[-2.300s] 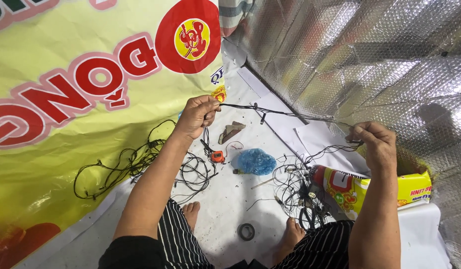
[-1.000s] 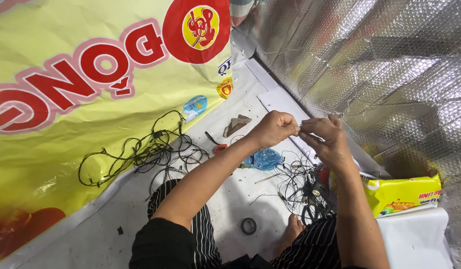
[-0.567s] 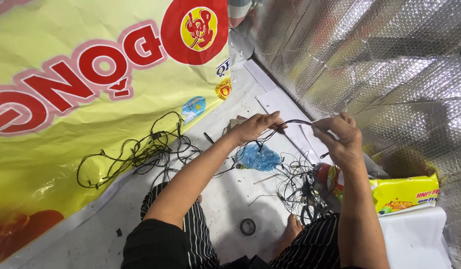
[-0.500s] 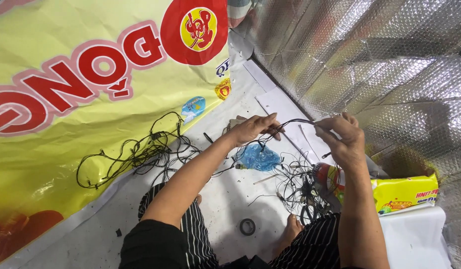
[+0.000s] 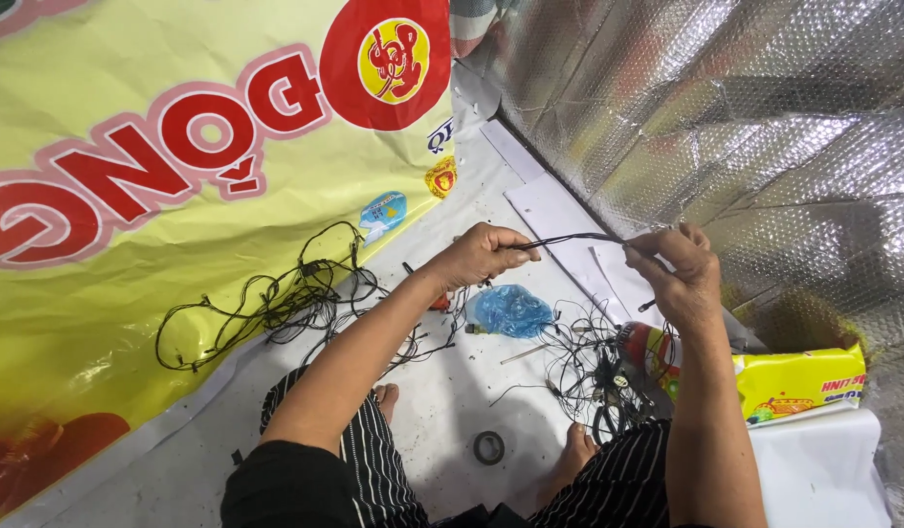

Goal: Untangling and repairing thin electrical wires using electrical tape while sitting on the floor.

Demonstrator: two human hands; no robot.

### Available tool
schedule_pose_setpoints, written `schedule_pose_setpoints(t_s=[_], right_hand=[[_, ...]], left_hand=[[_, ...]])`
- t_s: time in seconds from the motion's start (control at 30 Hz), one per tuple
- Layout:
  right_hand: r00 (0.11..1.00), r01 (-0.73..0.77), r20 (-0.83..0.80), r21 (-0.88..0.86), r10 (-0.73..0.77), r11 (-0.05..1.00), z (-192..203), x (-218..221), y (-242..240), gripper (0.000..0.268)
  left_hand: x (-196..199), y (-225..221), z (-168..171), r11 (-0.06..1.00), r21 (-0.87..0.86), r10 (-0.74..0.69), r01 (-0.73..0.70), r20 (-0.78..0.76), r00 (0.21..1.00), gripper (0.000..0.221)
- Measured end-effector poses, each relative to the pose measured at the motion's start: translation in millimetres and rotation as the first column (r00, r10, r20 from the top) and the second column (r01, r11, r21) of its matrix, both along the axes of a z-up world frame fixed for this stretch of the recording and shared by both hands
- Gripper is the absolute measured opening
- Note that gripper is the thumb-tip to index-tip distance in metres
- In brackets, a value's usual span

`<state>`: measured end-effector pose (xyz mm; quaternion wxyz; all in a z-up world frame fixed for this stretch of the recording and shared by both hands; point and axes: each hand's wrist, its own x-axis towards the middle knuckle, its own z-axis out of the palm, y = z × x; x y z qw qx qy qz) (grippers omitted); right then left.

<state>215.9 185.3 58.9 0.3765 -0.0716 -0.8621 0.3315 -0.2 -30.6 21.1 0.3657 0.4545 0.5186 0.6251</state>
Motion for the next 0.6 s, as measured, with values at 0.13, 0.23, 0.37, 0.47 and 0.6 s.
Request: schedule_pose_setpoints(t_s=[0.13, 0.23, 0.37, 0.47, 0.6], right_hand=[[1.000, -0.001, 0.015, -0.011, 0.001, 1.000, -14, -3, 11, 0.006], [0.997, -0.041, 0.056, -0.037, 0.043, 0.998, -31, -3, 22, 0.006], [0.992, -0.113, 0.053, -0.099, 0.118, 0.989, -12, -3, 4, 0.005], [0.987, -0.146, 0.052, -0.145, 0.155, 0.979, -24, -4, 11, 0.005], [0.964, -0.218, 0.128, -0.119, 0.233, 0.969, -11, -7, -7, 0.009]], left_hand=[[-13, -1, -3, 1.000, 0.008, -0.029, 0.029, -0.013, 1.000, 0.017], [-18, -5, -4, 0.995, 0.037, -0.091, 0.087, 0.102, 0.991, 0.020], [-16, -16, 11, 0.992, 0.055, -0.121, 0.113, 0.191, 0.974, 0.020], [-16, -20, 13, 0.988, -0.014, -0.150, 0.154, 0.144, 0.978, 0.021], [-16, -17, 9, 0.955, -0.233, -0.235, 0.182, -0.229, 0.945, 0.039]])
